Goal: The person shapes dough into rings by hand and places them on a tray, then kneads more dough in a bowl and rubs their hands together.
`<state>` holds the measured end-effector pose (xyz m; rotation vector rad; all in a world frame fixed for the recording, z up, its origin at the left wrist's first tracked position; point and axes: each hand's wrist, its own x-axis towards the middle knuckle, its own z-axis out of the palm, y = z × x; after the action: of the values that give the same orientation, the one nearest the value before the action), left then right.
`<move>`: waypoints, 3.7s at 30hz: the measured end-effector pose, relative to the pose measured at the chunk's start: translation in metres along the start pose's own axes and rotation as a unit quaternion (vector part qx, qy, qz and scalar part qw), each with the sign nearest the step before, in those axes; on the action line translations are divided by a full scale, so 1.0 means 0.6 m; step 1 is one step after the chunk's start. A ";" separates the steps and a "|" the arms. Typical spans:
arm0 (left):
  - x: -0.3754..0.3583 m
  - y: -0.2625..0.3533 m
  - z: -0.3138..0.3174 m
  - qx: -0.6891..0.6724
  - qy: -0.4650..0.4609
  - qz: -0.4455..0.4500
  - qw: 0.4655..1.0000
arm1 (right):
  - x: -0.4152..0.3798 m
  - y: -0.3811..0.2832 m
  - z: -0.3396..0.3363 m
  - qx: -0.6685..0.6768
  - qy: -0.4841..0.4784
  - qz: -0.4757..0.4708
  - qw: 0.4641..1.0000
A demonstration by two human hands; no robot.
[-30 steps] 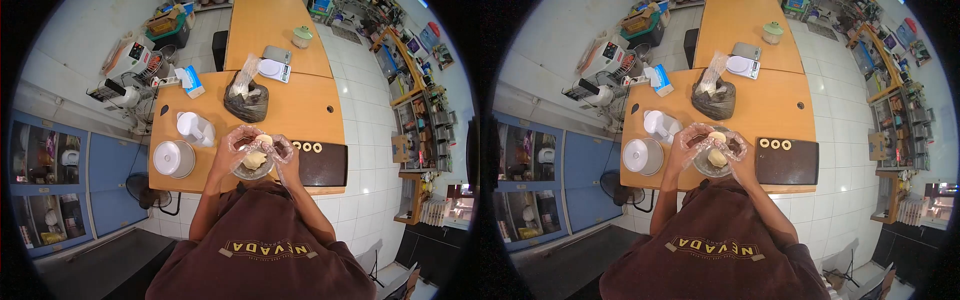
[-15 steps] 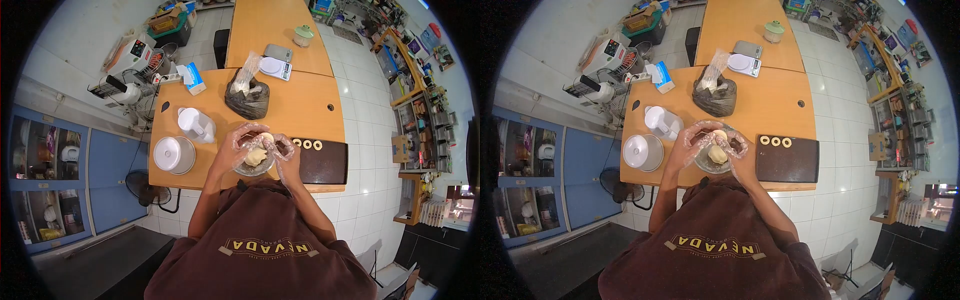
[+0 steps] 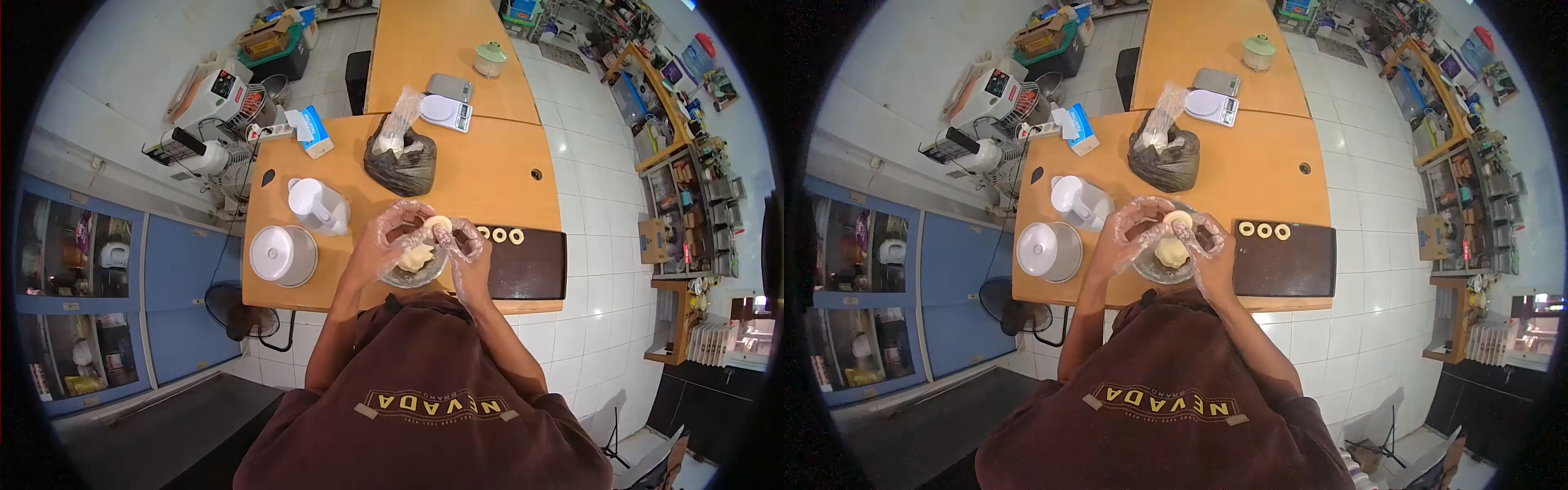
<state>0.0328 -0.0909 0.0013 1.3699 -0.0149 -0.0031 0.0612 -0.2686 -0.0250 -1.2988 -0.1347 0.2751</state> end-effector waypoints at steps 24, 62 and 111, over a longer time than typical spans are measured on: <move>-0.001 0.008 -0.003 0.027 -0.029 0.016 0.999 | -0.004 0.002 -0.001 -0.020 -0.019 -0.009 1.000; 0.002 0.006 -0.014 0.085 -0.056 0.019 0.995 | -0.007 0.003 0.000 -0.016 -0.022 -0.018 0.999; 0.001 -0.003 -0.004 0.033 -0.004 0.025 0.999 | -0.007 0.018 -0.007 -0.037 -0.040 -0.008 0.998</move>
<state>0.0336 -0.0889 -0.0012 1.4345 -0.0560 0.0349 0.0570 -0.2707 -0.0363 -1.3608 -0.2254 0.3104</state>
